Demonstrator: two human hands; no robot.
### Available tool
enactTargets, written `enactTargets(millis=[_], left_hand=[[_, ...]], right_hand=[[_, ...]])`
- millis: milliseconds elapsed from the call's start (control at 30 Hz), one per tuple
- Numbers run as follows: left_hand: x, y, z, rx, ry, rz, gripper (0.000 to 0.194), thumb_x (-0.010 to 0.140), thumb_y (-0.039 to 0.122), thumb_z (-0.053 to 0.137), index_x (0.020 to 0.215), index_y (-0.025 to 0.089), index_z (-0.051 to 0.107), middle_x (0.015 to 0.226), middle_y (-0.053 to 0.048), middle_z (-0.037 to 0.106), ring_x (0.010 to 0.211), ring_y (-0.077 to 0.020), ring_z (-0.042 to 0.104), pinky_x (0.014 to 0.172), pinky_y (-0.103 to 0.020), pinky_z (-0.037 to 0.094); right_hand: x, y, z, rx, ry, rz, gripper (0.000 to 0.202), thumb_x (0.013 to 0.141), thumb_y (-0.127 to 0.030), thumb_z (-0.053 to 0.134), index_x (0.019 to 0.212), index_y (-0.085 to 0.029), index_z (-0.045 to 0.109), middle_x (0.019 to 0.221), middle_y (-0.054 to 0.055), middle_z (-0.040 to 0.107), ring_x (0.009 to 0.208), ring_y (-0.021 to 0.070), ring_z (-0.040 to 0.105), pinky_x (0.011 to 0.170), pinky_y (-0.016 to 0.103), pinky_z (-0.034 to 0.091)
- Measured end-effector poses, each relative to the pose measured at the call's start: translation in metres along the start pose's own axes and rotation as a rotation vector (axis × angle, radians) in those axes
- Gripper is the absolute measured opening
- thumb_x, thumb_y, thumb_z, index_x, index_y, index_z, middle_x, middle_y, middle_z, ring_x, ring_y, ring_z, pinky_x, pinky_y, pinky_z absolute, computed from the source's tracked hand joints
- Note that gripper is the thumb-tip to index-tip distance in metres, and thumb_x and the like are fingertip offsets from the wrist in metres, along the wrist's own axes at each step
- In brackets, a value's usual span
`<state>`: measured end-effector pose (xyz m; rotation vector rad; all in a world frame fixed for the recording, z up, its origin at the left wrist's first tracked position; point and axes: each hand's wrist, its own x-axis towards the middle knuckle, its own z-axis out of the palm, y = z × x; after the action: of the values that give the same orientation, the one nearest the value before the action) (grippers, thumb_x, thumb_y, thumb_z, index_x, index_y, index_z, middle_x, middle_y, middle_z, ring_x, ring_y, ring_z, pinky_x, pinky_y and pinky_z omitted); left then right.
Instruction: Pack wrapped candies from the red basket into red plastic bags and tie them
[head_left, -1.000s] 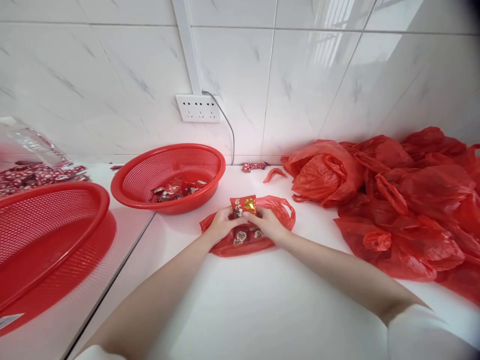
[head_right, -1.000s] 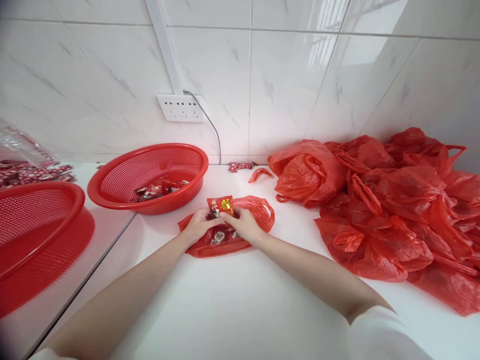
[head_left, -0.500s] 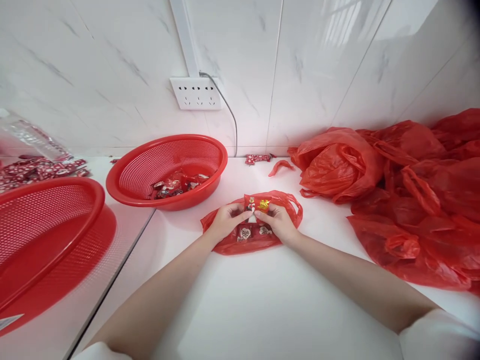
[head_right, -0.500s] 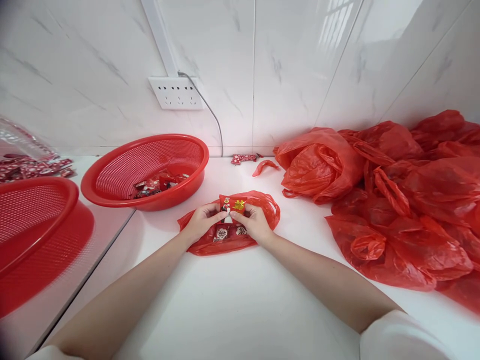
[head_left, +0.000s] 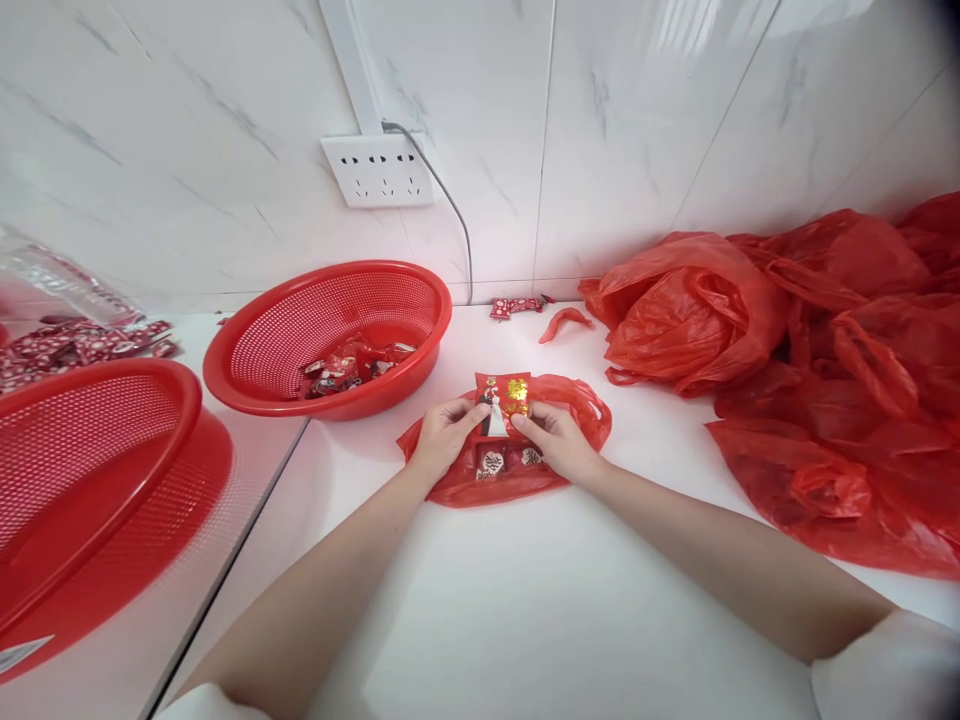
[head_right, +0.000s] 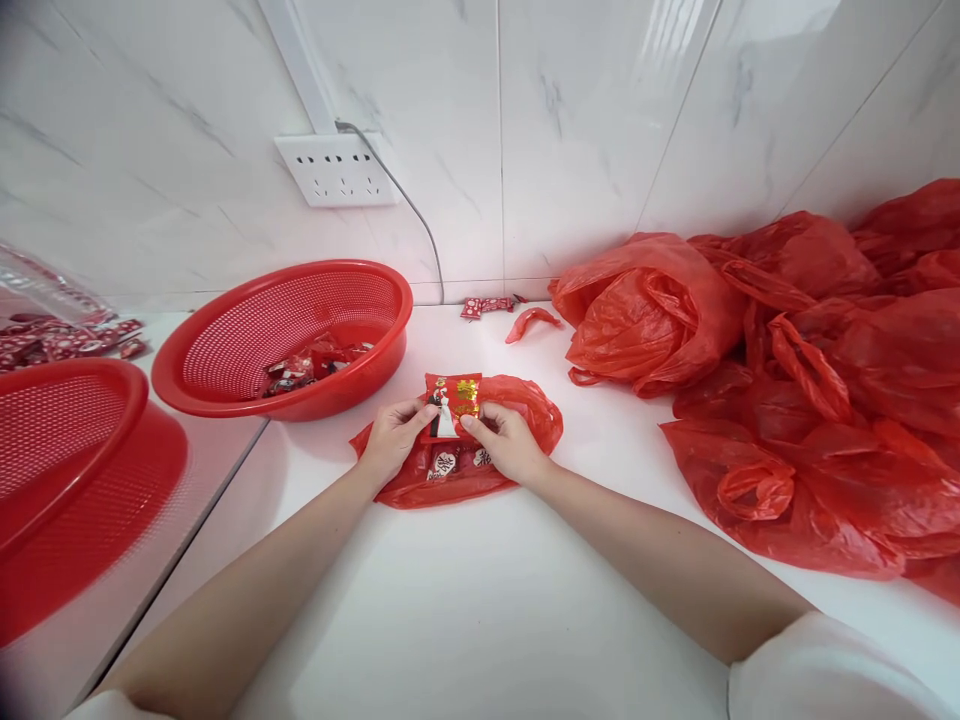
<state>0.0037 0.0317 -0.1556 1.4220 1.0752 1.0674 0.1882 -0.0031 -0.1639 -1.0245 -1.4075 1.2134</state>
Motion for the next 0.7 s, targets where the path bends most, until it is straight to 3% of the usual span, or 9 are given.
enactTargets(millis=[100, 233, 367, 567, 700], left_hand=[[0.0006, -0.0015, -0.0005, -0.052, -0.114, -0.034, 0.035, 0.074, 0.049, 0.070, 0.078, 0.014, 0.071, 0.076, -0.003, 0.072, 0.071, -0.0167, 0.063, 0.070, -0.027, 0.048], [-0.0017, 0.0020, -0.0002, -0.026, -0.306, -0.046, 0.037, 0.070, 0.038, 0.076, 0.099, 0.014, 0.072, 0.099, -0.008, 0.074, 0.091, -0.0236, 0.067, 0.084, -0.035, 0.050], [-0.0036, 0.0048, -0.0001, -0.045, -0.325, -0.024, 0.035, 0.075, 0.036, 0.073, 0.103, 0.014, 0.071, 0.103, -0.008, 0.073, 0.096, -0.0246, 0.066, 0.089, -0.037, 0.050], [-0.0022, 0.0034, -0.0011, -0.021, -0.343, 0.014, 0.030, 0.076, 0.034, 0.072, 0.098, 0.014, 0.073, 0.099, -0.007, 0.074, 0.094, -0.0244, 0.067, 0.088, -0.037, 0.051], [-0.0026, 0.0035, -0.0023, 0.040, -0.355, 0.026, 0.028, 0.075, 0.034, 0.073, 0.095, 0.014, 0.074, 0.097, -0.007, 0.074, 0.092, -0.0244, 0.067, 0.086, -0.036, 0.051]], right_hand=[[-0.0001, -0.0003, -0.0010, -0.047, 0.053, -0.058, 0.030, 0.087, -0.047, 0.055, 0.084, -0.018, 0.061, 0.079, 0.002, 0.063, 0.073, 0.0165, 0.057, 0.068, 0.029, 0.046], [-0.0012, -0.0006, -0.0034, -0.251, 0.132, -0.144, 0.029, 0.089, -0.042, 0.053, 0.074, -0.018, 0.055, 0.073, 0.002, 0.059, 0.068, 0.0153, 0.053, 0.063, 0.028, 0.042], [-0.0029, -0.0020, -0.0039, -0.267, 0.116, -0.134, 0.029, 0.090, -0.043, 0.051, 0.075, -0.019, 0.057, 0.077, 0.002, 0.061, 0.071, 0.0162, 0.054, 0.066, 0.028, 0.042], [-0.0028, -0.0021, -0.0041, -0.160, -0.037, -0.068, 0.030, 0.087, -0.046, 0.057, 0.098, -0.019, 0.066, 0.095, 0.005, 0.068, 0.089, 0.0220, 0.062, 0.081, 0.035, 0.049], [-0.0021, -0.0016, -0.0062, -0.155, -0.068, -0.059, 0.029, 0.087, -0.043, 0.058, 0.099, -0.018, 0.067, 0.095, 0.006, 0.069, 0.091, 0.0234, 0.063, 0.085, 0.038, 0.049]])
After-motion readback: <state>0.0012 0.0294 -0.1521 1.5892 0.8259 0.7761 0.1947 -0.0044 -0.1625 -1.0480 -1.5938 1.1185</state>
